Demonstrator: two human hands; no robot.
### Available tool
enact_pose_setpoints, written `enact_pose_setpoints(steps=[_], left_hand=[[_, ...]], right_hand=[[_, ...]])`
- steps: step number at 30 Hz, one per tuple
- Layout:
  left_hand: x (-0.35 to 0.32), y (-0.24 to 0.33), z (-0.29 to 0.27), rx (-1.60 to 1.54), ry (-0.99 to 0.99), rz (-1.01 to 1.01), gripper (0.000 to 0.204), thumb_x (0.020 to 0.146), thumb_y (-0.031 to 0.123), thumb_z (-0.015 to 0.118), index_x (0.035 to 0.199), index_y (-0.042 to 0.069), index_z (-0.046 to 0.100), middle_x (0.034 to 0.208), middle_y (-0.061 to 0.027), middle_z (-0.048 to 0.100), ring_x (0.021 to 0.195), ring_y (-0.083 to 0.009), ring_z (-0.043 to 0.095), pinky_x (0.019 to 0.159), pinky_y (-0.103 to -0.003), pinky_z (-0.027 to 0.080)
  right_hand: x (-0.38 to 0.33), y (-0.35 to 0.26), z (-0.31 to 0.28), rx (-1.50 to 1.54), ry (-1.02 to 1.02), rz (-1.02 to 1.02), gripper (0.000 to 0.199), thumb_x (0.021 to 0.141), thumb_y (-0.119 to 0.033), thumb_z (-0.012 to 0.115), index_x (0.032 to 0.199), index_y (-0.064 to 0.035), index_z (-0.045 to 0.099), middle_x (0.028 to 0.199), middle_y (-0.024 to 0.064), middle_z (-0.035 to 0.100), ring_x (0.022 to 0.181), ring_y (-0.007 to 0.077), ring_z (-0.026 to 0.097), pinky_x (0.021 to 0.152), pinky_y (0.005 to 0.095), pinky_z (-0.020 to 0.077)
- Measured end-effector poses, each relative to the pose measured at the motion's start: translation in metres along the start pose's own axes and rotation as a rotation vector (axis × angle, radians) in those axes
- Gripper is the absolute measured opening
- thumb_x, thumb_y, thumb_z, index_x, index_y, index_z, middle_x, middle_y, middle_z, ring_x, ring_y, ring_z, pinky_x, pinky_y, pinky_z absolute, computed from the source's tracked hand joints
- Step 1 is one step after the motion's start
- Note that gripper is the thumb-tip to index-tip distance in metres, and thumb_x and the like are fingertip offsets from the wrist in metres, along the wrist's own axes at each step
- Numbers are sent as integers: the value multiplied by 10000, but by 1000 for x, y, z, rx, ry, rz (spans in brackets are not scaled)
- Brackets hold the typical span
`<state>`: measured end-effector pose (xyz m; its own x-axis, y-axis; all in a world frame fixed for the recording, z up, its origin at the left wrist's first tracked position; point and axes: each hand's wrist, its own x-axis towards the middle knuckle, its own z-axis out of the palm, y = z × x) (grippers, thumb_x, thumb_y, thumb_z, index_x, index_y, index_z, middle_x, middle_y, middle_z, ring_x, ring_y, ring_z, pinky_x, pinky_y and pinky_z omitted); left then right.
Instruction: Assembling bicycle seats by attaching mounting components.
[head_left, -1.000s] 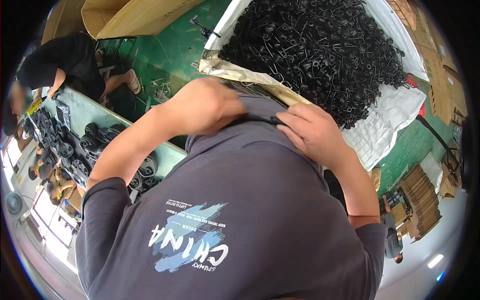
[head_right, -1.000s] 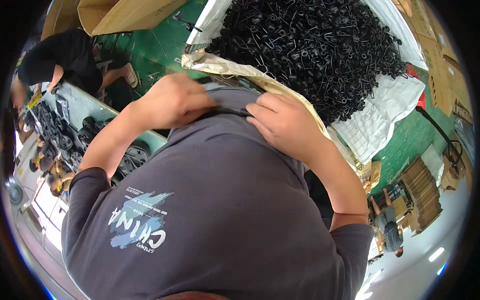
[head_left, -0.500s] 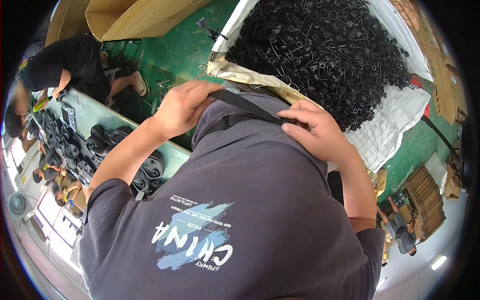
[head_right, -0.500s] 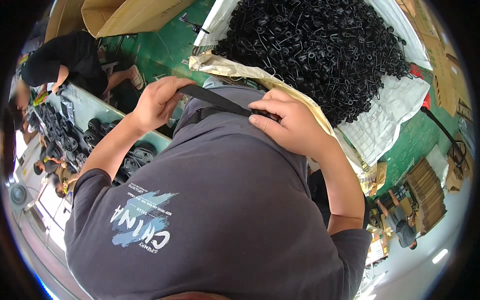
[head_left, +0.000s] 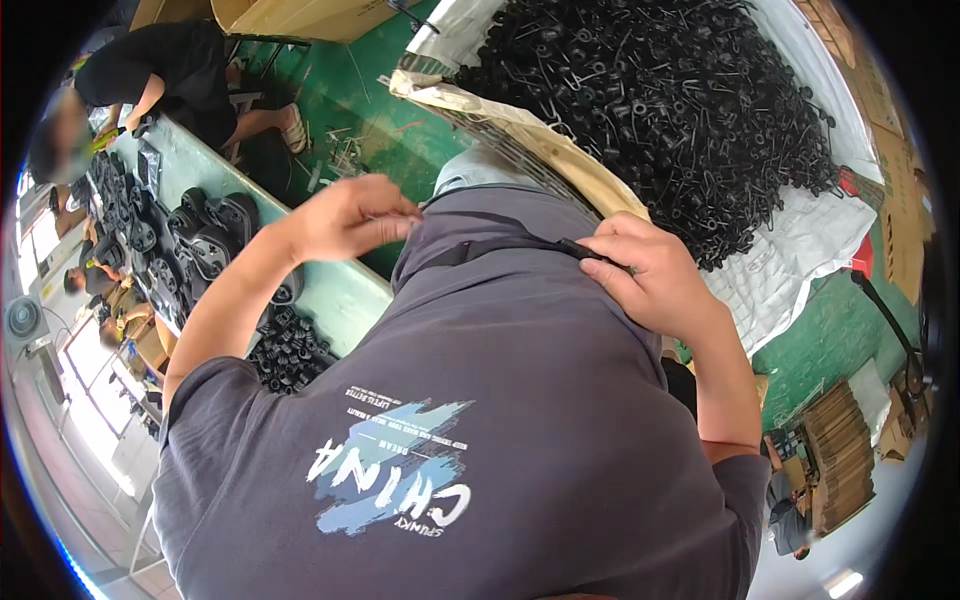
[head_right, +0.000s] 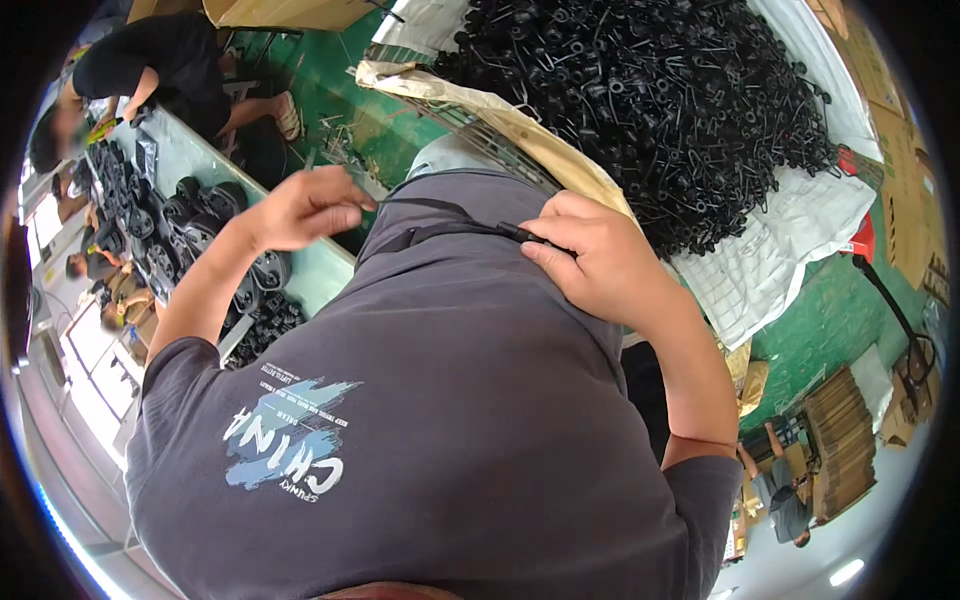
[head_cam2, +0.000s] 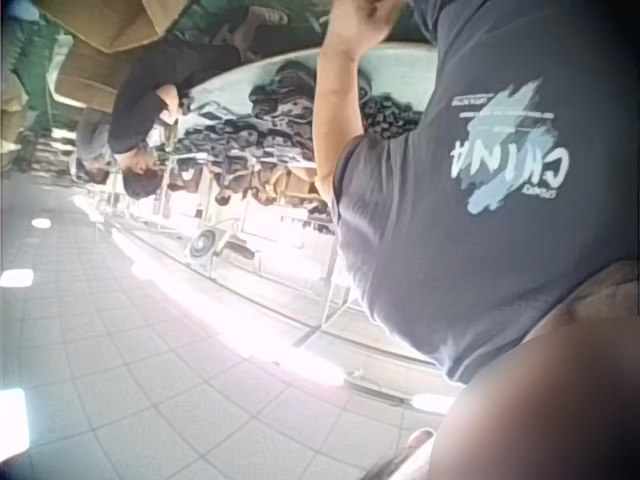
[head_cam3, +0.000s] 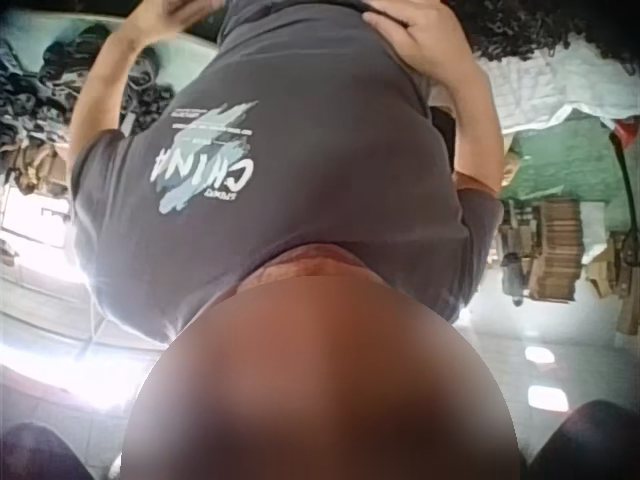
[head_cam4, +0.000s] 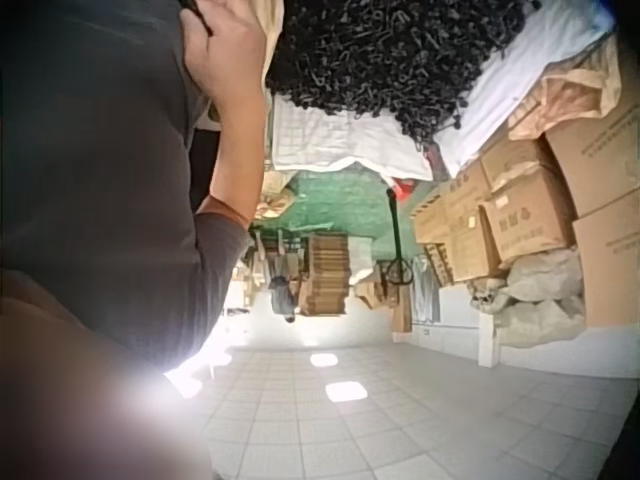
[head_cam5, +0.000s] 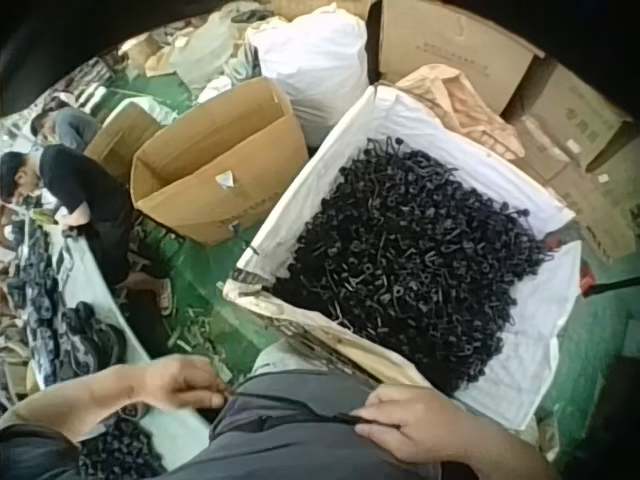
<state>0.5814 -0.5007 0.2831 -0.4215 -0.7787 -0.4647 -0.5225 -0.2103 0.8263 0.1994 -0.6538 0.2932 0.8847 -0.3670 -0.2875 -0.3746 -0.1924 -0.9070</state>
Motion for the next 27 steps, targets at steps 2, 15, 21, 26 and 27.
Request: enact_pose_setpoints(steps=[2,15,21,26,27], left_hand=[[-6,13,27,12,1,4,428,1044,316,683,1351,18,666,1249,-186,686,1206,-361,623,1046,-443,483],[49,65,9,190,260,-20,387,996,338,743,1176,-4,712,1233,-158,693,1138,-327,656,943,-402,551],[41,60,-24,-172,-275,-336,314,955,220,781,1165,-2,708,1042,-86,730,918,-197,695,816,-315,566],[52,47,-11,-228,8,-310,214,905,127,727,1084,9,734,945,-118,721,846,-243,708,790,-362,577],[54,45,-10,-84,64,-215,187,898,116,728,1052,12,741,934,-131,713,846,-279,715,777,-380,581]], right_hand=[[-11,7,-8,-51,0,-53,234,911,-55,776,1141,-7,771,980,86,703,868,243,672,777,328,543],[-9,12,-66,185,291,-108,231,929,-35,770,1157,-1,763,1098,94,722,874,161,689,782,289,561],[25,-5,-59,212,388,-87,228,912,-19,762,1140,-11,771,1090,91,735,920,186,696,821,308,563],[115,-18,-15,89,48,-352,168,883,-32,743,1045,-36,788,1042,85,767,975,279,683,900,381,555],[130,-17,-4,27,-35,-365,188,882,-94,742,1057,-50,795,1051,91,772,985,291,681,913,393,552]])
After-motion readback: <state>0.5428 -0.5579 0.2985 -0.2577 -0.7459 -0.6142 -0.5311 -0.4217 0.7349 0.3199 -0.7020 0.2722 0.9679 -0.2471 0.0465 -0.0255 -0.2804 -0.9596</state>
